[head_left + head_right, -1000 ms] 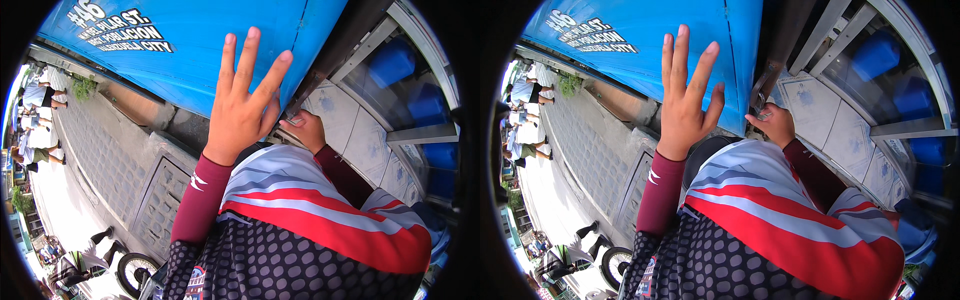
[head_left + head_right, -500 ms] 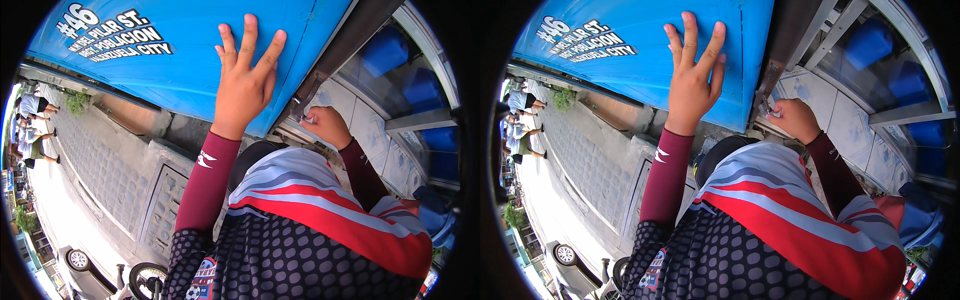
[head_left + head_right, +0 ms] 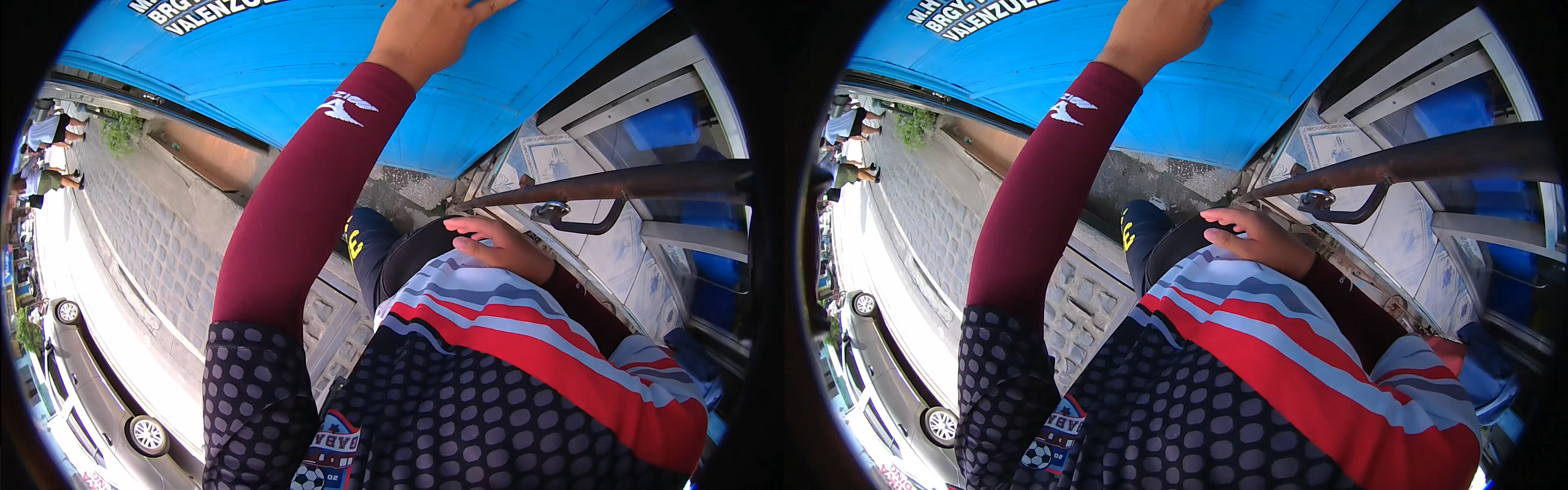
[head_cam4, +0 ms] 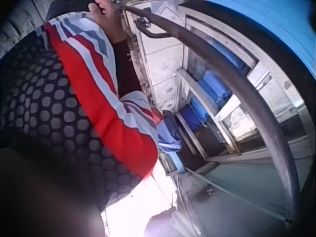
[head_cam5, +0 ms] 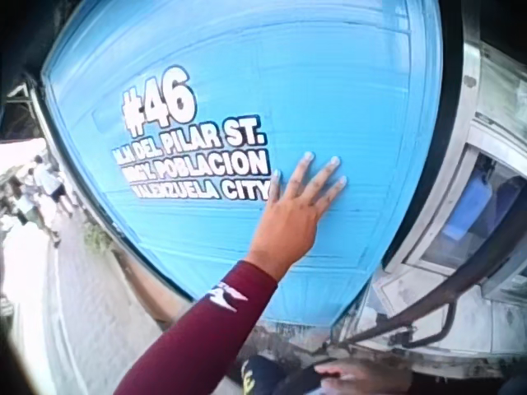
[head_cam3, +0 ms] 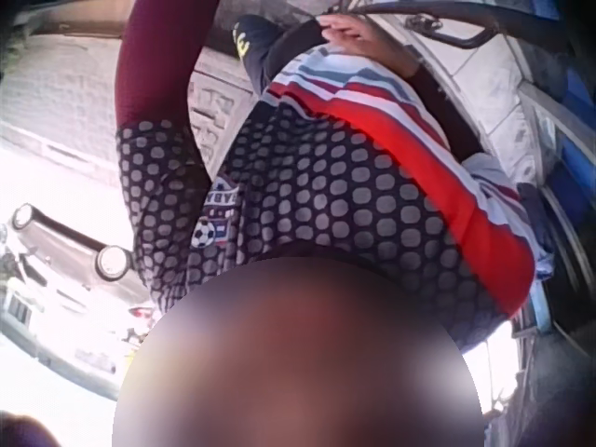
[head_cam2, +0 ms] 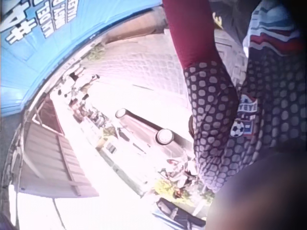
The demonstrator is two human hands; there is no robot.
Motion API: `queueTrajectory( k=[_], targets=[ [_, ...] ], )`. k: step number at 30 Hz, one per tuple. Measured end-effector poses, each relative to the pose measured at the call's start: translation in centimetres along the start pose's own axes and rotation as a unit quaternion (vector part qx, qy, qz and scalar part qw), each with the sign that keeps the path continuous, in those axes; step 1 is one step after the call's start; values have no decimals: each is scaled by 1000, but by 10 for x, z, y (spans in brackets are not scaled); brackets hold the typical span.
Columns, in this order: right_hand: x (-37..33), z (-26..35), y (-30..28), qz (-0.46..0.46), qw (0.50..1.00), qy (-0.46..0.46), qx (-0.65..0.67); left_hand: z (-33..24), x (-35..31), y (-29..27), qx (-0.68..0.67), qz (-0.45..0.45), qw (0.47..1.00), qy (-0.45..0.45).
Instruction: The person loads plastic-wrapped water containers from a display counter onto a three-wheeled delivery vehicle. They handle blue and pink containers one at a time, placing them into the vehicle's cargo area. The person also folds a blue tarp and places it on the vehicle.
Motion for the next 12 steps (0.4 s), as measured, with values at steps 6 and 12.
queueTrajectory(
  k=[6,12],
  targets=[
    [62,89,-47,-245,932,-201,177,67,4,50,-28,-33,997,70],
    [59,215,-127,-330,800,-497,68,135,17,95,-48,-18,983,177]
  ],
)
Point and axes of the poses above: each hand's wrist, its own x-axis towards the middle knuckle, its own y-axis out of the palm, z = x × y, the point moved 8 cm from there along x, towards the middle knuckle
